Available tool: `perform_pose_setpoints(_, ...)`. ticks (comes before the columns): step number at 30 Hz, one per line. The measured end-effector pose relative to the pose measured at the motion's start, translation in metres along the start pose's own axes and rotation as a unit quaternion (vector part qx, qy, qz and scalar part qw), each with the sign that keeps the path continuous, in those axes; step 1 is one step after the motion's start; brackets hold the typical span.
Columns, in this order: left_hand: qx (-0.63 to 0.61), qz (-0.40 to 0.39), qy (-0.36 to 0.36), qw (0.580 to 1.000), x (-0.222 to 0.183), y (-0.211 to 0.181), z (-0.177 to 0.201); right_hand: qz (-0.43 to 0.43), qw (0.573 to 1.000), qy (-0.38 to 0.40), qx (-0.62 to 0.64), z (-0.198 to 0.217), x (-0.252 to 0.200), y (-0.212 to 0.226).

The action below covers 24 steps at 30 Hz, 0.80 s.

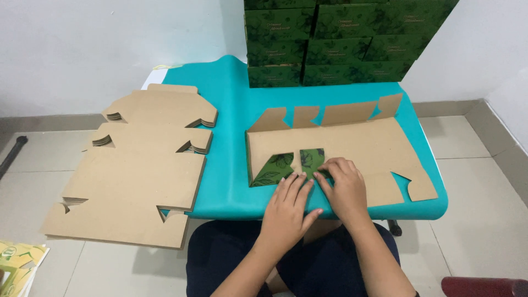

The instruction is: Folding and assembling cardboard boxes from flat templates on a production floor.

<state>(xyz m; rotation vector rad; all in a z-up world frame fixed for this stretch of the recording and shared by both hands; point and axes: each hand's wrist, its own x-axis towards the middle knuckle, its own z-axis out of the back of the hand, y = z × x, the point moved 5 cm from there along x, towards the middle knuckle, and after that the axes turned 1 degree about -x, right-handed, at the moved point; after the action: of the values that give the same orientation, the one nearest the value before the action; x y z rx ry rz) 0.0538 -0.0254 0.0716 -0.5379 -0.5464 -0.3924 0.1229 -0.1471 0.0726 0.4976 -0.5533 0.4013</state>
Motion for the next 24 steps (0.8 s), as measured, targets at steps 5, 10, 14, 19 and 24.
perform_pose_setpoints(5,0.058,0.020,0.023,0.998,-0.002,0.003,-0.023,0.024,0.998,-0.001,-0.052,0.003,-0.006,0.010)
perform_pose_setpoints(10,0.084,0.018,0.058,0.995,-0.006,0.004,-0.031,0.053,0.994,0.026,-0.097,0.001,-0.030,0.016)
perform_pose_setpoints(14,0.108,0.016,0.068,0.992,-0.004,0.002,-0.033,0.040,0.984,0.088,-0.147,-0.007,-0.041,0.011)
perform_pose_setpoints(19,0.163,0.015,0.060,0.985,-0.002,-0.003,-0.037,0.078,0.982,0.055,-0.166,0.001,-0.037,0.014)
perform_pose_setpoints(24,0.126,0.013,0.046,0.991,-0.001,-0.002,-0.026,0.060,0.979,0.192,-0.031,0.016,-0.044,-0.002)
